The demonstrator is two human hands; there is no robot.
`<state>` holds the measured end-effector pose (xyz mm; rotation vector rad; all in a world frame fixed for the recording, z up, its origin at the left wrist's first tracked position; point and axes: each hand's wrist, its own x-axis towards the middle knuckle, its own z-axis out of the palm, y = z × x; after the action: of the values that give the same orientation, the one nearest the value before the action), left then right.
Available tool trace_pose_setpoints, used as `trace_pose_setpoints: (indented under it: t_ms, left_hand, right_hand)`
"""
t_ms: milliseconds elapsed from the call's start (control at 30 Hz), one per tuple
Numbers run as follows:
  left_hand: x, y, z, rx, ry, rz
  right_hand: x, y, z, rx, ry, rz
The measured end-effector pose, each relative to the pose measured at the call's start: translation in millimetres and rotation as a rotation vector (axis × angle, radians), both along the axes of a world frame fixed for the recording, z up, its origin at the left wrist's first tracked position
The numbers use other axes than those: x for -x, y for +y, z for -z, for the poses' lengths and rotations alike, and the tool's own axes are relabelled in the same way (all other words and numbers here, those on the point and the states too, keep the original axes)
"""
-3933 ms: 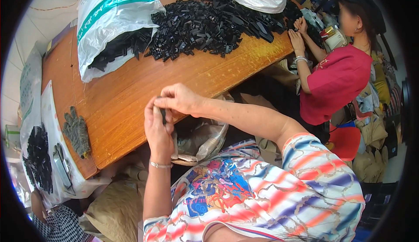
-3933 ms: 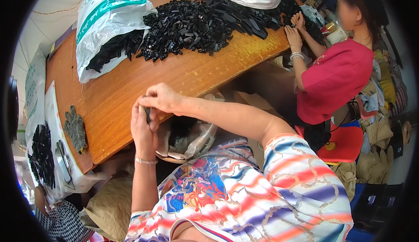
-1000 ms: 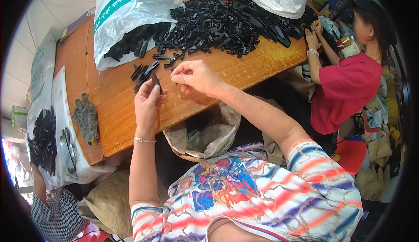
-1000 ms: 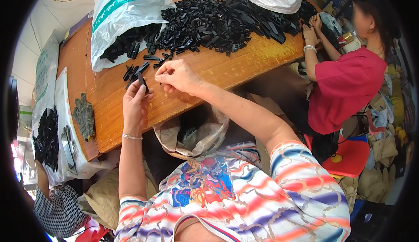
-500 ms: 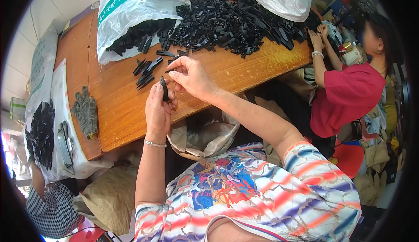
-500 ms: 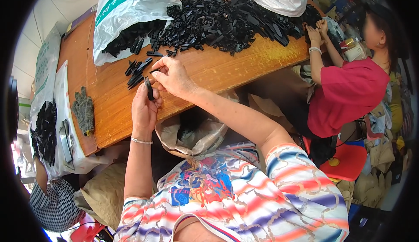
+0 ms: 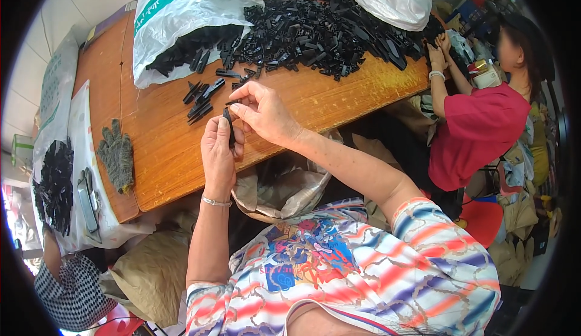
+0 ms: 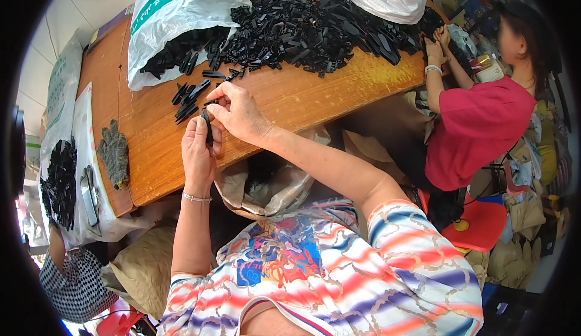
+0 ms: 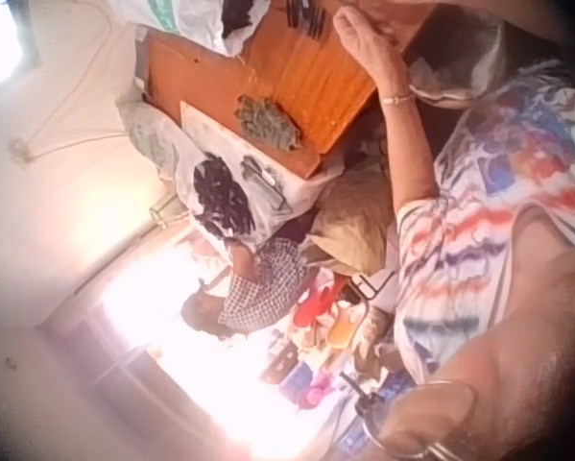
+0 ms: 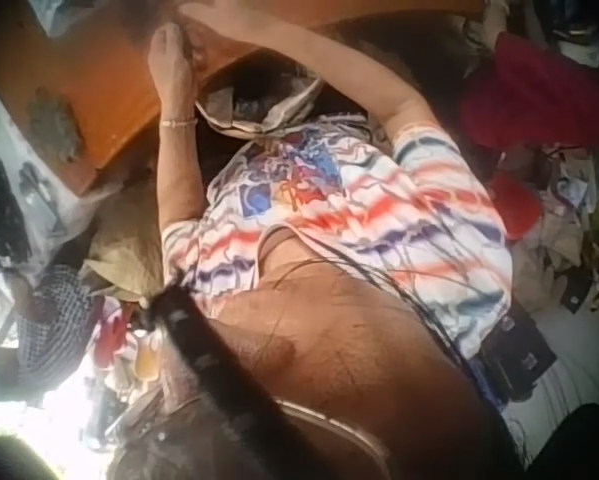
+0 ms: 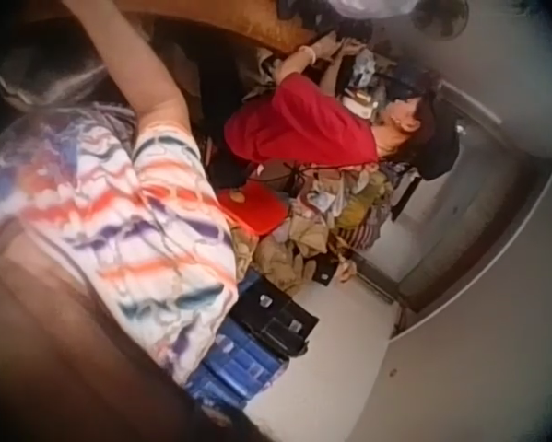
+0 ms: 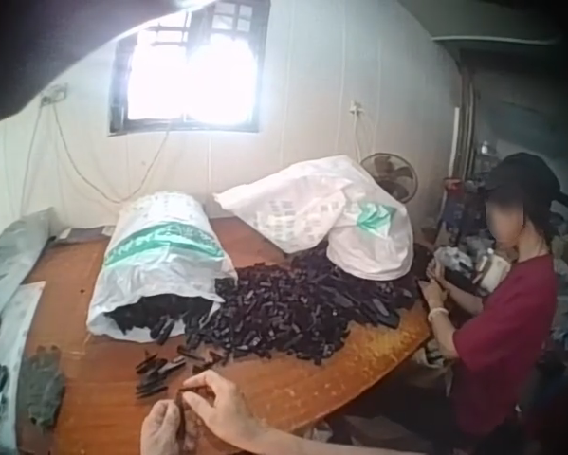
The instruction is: Sorting and inspecting small black plastic components on a wooden workbench in a factory setting.
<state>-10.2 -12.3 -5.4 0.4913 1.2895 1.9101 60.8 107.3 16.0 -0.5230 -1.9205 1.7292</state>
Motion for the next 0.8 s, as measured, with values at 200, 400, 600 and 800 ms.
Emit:
trace_pose_setpoints:
  t_ms: [200, 400, 600, 800]
  left_hand:
    - [0.6, -0.2, 0.6, 0.001, 0.008, 0.006]
    - [-6.6, -1.5, 3.1, 0.001, 0.029, -0.009]
    - [-9.7, 5.0, 5.1, -0.040, 0.009, -0.117]
    - [-12.8, 10.1, 12.3, 0.031, 0.050, -0.222]
  right_hand:
    - [-0.2, -1.0, 2.8, -0.159, -0.005, -0.016]
    - [-4.9, -4.4, 3.2, -0.550, -0.146, 0.015]
    - [-3.0, -6.1, 3.8, -0.756, -0.191, -0.021]
    - [-1.0, -5.3, 5.7, -0.883, -0.195, -0.107]
